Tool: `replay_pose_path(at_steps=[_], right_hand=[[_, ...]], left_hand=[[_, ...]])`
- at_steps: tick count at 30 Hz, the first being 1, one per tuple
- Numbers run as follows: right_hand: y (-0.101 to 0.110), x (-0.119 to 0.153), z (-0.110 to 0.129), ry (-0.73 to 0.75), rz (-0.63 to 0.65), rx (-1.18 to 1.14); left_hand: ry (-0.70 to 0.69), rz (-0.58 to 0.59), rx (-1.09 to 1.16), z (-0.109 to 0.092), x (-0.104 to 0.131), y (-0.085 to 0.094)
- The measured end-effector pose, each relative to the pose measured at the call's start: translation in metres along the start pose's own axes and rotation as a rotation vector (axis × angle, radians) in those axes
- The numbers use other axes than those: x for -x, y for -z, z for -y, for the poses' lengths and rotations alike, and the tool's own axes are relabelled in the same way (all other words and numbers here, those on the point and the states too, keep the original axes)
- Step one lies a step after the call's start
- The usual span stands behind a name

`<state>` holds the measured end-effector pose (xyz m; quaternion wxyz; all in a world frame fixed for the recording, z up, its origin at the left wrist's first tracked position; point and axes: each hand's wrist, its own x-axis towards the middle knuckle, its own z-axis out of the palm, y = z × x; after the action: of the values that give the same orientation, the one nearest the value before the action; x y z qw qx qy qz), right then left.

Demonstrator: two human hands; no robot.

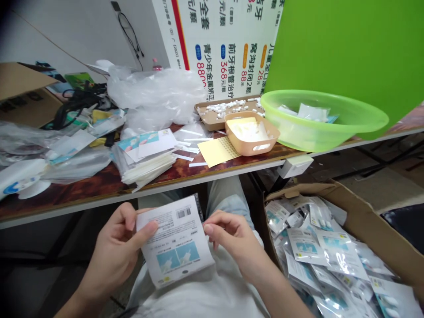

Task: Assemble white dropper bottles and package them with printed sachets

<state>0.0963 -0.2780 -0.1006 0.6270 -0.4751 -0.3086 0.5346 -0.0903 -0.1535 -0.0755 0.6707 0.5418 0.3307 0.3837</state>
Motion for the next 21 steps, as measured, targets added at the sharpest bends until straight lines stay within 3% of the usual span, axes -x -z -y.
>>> replay_pose_path(at_steps=[5,10,14,17,21], right_hand=[[-0.008,-0.006,0.009,0.003,-0.017,0.104],[-0.017,-0.011,0.008,0.308,-0.277,0.506],[-0.028,-0.01,0.009,0.659,-0.424,0.855],[-0.034,-0.006,0.013,0.786,-0.437,1.009],[-0.039,-0.003,0.018,0.848,-0.412,1.087]], left_hand=[[-0.059,-0.112,-0.09,0.007,0.008,-0.001],[-0.114,-0.16,-0.124,0.013,0.019,-0.011],[0.012,0.072,-0.227,-0.005,0.011,-0.003],[0.073,0.288,-0.406,-0.03,-0.004,-0.003],[-0.044,0.335,-0.61,-0.05,-0.02,-0.024]])
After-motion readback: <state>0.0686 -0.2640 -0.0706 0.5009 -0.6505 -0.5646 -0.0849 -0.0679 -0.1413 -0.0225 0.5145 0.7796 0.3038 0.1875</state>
